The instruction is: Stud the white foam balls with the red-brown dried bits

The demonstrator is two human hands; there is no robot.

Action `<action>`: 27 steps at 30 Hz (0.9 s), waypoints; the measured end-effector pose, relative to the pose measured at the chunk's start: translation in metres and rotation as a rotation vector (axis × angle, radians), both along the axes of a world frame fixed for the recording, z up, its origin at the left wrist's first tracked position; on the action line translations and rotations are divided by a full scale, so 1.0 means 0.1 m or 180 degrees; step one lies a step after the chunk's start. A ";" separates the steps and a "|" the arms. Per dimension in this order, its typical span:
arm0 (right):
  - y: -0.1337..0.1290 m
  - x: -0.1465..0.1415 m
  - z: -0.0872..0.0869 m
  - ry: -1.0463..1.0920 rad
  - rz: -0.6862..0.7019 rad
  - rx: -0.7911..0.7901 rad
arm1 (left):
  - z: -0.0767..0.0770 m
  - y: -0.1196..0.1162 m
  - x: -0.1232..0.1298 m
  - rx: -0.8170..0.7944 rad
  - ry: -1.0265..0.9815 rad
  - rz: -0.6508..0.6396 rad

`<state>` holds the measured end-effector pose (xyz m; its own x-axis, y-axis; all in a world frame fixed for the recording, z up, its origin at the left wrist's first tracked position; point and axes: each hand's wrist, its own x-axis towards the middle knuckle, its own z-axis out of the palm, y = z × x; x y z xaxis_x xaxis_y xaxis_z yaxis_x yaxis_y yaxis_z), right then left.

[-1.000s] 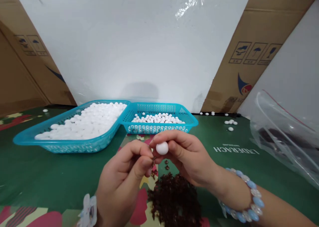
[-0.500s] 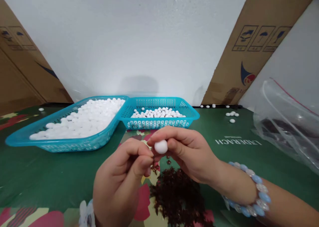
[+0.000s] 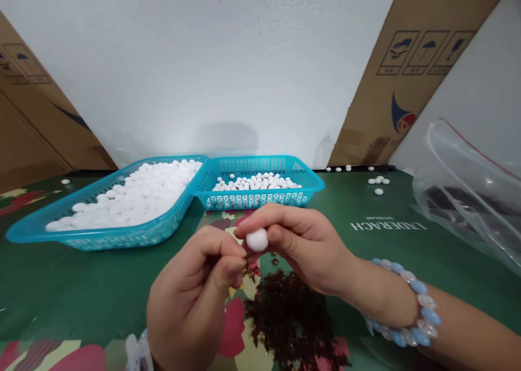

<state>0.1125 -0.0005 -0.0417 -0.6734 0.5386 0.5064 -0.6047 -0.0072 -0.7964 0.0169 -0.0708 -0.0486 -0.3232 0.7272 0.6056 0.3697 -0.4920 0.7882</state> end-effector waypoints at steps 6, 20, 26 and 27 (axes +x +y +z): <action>0.00 0.01 0.00 -0.0058 -0.0251 0.0312 | 0.02 0.00 0.01 -0.0020 -0.0035 0.0067; -0.03 0.04 0.03 -0.0080 -0.0869 0.1379 | -0.08 0.00 -0.13 0.0474 0.0782 -0.0264; -0.03 0.03 0.04 0.0095 -0.0977 0.1501 | -0.03 0.00 -0.14 0.0660 0.1060 -0.0276; -0.03 0.03 0.04 0.0121 -0.0976 0.1491 | -0.03 0.00 -0.13 0.0658 0.1086 -0.0284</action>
